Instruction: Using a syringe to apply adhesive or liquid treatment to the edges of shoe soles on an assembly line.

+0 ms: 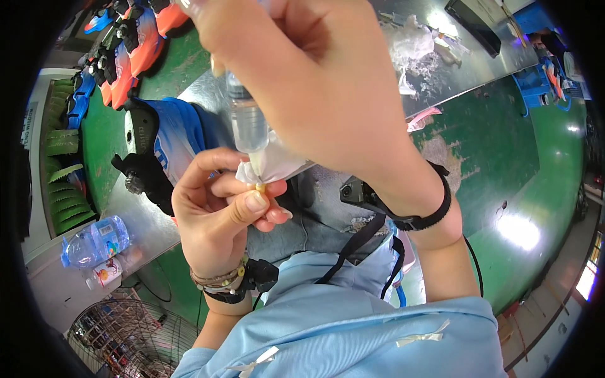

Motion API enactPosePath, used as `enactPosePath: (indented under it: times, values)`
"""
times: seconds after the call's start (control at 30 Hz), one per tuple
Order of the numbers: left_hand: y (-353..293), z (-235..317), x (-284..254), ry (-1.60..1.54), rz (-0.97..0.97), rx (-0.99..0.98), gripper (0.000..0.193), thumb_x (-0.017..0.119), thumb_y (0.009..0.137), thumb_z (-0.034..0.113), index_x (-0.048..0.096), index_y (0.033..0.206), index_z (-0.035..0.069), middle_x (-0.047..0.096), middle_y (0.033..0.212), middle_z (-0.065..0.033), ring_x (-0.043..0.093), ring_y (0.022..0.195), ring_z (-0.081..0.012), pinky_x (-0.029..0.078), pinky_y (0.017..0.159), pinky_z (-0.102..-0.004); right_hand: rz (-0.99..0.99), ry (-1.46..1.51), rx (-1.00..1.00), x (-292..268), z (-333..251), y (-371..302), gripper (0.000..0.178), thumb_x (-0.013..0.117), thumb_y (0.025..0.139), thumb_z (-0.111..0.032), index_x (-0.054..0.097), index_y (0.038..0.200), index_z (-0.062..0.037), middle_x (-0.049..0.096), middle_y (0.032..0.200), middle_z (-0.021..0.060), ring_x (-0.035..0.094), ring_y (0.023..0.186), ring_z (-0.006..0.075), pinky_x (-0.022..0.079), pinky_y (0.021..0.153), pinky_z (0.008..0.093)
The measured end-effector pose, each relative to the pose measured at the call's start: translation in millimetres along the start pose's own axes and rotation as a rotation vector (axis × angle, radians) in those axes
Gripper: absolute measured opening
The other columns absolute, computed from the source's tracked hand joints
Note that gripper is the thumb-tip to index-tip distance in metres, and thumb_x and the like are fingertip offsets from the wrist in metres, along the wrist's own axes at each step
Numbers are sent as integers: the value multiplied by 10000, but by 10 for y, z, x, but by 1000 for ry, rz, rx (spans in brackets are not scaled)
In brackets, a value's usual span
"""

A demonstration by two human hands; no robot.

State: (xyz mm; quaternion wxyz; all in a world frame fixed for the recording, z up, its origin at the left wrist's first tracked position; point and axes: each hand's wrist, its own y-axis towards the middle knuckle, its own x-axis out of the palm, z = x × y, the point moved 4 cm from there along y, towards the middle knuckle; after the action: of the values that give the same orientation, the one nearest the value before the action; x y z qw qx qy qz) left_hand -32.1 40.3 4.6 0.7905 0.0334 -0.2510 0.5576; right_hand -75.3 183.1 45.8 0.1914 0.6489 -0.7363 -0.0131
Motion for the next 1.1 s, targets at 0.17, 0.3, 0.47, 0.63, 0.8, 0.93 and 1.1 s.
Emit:
enactPosePath:
  times: [0.17,0.3,0.47,0.63,0.8,0.93,1.1]
  values:
    - [76,-68,5,-107,-94,-34,539,654,746,1,351,1191,-20,641,830,-198,653,687,-291,562,592,-347,-2,62,64,-92,84,75,317,525,894,-232,571,653,-31,520,587,-23,417,518,15,297,468,179]
    - [148,-120,18,-113,-151,-18,570,660,751,27,331,1213,-25,642,840,-192,648,752,-314,560,645,-361,110,67,-60,-102,116,105,325,510,901,-253,576,669,-35,513,596,-29,405,520,8,288,466,175]
    - [103,-150,-47,-169,-198,-84,492,646,756,-24,401,1183,-36,647,758,-107,640,831,-248,515,753,-326,-216,237,231,-187,-69,110,273,541,887,-254,587,737,-30,538,640,-13,440,550,18,327,494,175]
    - [91,-111,-41,-52,-140,46,462,636,758,-44,417,1164,-43,647,765,-118,640,825,-248,508,760,-315,-262,-156,159,-183,89,-132,290,530,861,-311,545,891,-23,554,837,73,525,807,153,404,726,250]
    - [62,-50,-52,-3,-152,154,460,621,759,-72,391,1156,-39,644,782,-143,640,814,-243,508,776,-320,-377,16,247,-201,116,-286,270,598,818,-272,533,899,-22,583,868,98,577,864,203,454,789,320]
    - [49,-13,-37,-9,-104,119,550,619,759,-75,251,1163,-13,635,785,-174,641,798,-246,514,768,-327,-386,87,311,-227,55,-343,252,604,811,-197,496,947,-15,597,899,160,607,851,242,481,783,349]
    - [-3,0,-69,78,-76,190,562,632,748,-76,243,1145,2,636,777,-169,643,768,-218,517,740,-299,-430,118,246,-171,78,-423,260,578,825,-139,440,1002,-9,601,865,170,604,830,219,477,762,327]
